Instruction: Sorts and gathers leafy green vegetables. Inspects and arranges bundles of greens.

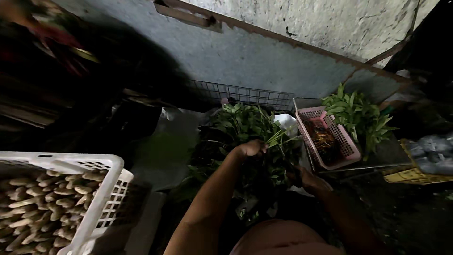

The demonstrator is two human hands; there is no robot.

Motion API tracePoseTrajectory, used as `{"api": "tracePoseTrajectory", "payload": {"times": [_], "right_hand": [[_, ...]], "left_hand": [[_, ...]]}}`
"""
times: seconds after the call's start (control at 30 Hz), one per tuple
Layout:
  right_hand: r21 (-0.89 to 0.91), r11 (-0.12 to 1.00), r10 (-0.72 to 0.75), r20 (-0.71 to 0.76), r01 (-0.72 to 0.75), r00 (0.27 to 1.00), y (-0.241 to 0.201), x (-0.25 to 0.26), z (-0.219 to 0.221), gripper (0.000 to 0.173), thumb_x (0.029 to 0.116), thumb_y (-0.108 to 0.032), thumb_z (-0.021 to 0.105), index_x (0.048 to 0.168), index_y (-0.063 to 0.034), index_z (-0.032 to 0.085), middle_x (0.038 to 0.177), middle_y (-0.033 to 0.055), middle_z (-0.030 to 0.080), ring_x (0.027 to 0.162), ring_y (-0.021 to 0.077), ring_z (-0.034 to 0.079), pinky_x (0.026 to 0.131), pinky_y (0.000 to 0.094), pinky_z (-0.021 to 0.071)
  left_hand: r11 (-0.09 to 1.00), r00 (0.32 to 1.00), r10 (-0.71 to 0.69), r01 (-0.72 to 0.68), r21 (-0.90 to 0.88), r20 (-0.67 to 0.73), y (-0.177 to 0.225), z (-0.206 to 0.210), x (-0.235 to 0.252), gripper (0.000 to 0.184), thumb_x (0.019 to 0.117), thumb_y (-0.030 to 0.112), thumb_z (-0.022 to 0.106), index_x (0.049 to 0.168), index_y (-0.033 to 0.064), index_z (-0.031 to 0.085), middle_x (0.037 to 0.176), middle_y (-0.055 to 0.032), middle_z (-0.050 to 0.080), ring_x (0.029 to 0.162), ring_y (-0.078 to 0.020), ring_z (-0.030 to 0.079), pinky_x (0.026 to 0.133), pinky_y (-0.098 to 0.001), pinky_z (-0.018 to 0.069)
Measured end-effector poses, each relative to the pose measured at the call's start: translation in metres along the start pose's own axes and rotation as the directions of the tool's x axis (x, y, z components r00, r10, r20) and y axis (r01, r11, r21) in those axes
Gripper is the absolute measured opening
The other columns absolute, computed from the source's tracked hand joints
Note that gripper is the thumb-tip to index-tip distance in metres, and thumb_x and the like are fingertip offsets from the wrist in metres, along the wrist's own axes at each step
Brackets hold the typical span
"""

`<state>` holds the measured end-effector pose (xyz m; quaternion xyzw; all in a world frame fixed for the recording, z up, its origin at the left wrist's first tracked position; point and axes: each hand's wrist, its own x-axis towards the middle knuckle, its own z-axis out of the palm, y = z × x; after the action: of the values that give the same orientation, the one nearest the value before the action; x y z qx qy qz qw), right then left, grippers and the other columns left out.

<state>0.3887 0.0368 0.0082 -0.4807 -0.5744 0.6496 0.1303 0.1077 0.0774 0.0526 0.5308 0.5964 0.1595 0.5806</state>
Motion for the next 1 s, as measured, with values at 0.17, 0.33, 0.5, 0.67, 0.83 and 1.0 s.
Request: {"api": "tracePoseTrajectory", "payload": {"times": [0.17, 0.33, 0.5, 0.67, 0.83, 1.0], "right_hand": [[-0.007, 1.000, 0.020, 0.129, -0.020, 0.991, 0.012, -0.004, -0.010, 0.035, 0.1054, -0.021, 0.054, 0.135, -0.0034, 0.050, 0.092, 0.0017, 0.059, 0.071, 0.0075, 0.057, 0.064, 0.0234, 0.0501], [-0.141, 0.990, 0.022, 0.181, 0.004, 0.983, 0.009, 0.001, -0.018, 0.057, 0.1013, -0.034, 0.057, 0.147, -0.0058, 0.040, 0.101, 0.0023, 0.055, 0.079, 0.0074, 0.053, 0.068, 0.0241, 0.0465], [-0.113, 0.993, -0.008, 0.174, 0.028, 0.985, 0.004, 0.007, -0.020, 0.047, 0.0987, -0.032, 0.060, 0.136, -0.0059, 0.051, 0.093, -0.0006, 0.059, 0.071, 0.0052, 0.055, 0.061, 0.0215, 0.0466], [0.000, 0.995, 0.101, 0.076, -0.102, 0.992, 0.006, 0.003, -0.011, 0.032, 0.1064, -0.029, 0.055, 0.123, -0.0018, 0.057, 0.082, 0.0025, 0.061, 0.063, 0.0083, 0.059, 0.058, 0.0229, 0.0503], [0.123, 0.982, 0.143, 0.018, -0.144, 0.990, 0.010, -0.004, -0.001, 0.024, 0.1079, -0.018, 0.052, 0.123, -0.0002, 0.056, 0.083, 0.0033, 0.063, 0.062, 0.0094, 0.061, 0.058, 0.0242, 0.0534], [-0.041, 0.993, 0.118, 0.129, -0.114, 0.985, 0.022, -0.002, -0.014, 0.043, 0.1096, -0.032, 0.044, 0.144, -0.0062, 0.042, 0.094, 0.0005, 0.053, 0.073, 0.0066, 0.052, 0.064, 0.0230, 0.0442]], "left_hand": [[1.000, 0.999, 0.018, -0.017, -0.021, 0.029, -0.004, 0.001, 0.003, 0.023, 0.1106, 0.022, 0.045, 0.111, 0.0034, 0.058, 0.076, 0.0016, 0.049, 0.058, -0.0049, 0.044, 0.055, -0.0205, 0.0406], [0.999, 0.994, -0.010, 0.005, 0.052, 0.112, 0.006, 0.007, -0.003, 0.025, 0.1112, 0.026, 0.043, 0.110, 0.0052, 0.057, 0.071, 0.0037, 0.048, 0.054, -0.0043, 0.042, 0.053, -0.0197, 0.0398], [0.994, 0.985, -0.048, 0.031, 0.106, 0.168, 0.010, 0.007, -0.007, 0.027, 0.1112, 0.029, 0.043, 0.109, 0.0066, 0.058, 0.072, 0.0033, 0.048, 0.056, -0.0055, 0.044, 0.055, -0.0211, 0.0404], [0.985, 0.980, -0.068, 0.036, 0.168, 0.186, 0.002, 0.003, -0.006, 0.030, 0.1108, 0.031, 0.044, 0.111, 0.0055, 0.059, 0.078, 0.0013, 0.052, 0.061, -0.0063, 0.049, 0.059, -0.0224, 0.0444], [0.985, 0.978, -0.070, 0.037, 0.169, 0.194, -0.002, 0.003, -0.003, 0.030, 0.1111, 0.031, 0.044, 0.118, 0.0052, 0.058, 0.088, -0.0007, 0.055, 0.068, -0.0066, 0.052, 0.063, -0.0235, 0.0475], [0.981, 0.975, -0.094, 0.057, 0.184, 0.202, 0.007, 0.002, -0.010, 0.031, 0.1116, 0.032, 0.042, 0.118, 0.0056, 0.057, 0.089, -0.0003, 0.055, 0.070, -0.0063, 0.052, 0.065, -0.0238, 0.0471]]}}
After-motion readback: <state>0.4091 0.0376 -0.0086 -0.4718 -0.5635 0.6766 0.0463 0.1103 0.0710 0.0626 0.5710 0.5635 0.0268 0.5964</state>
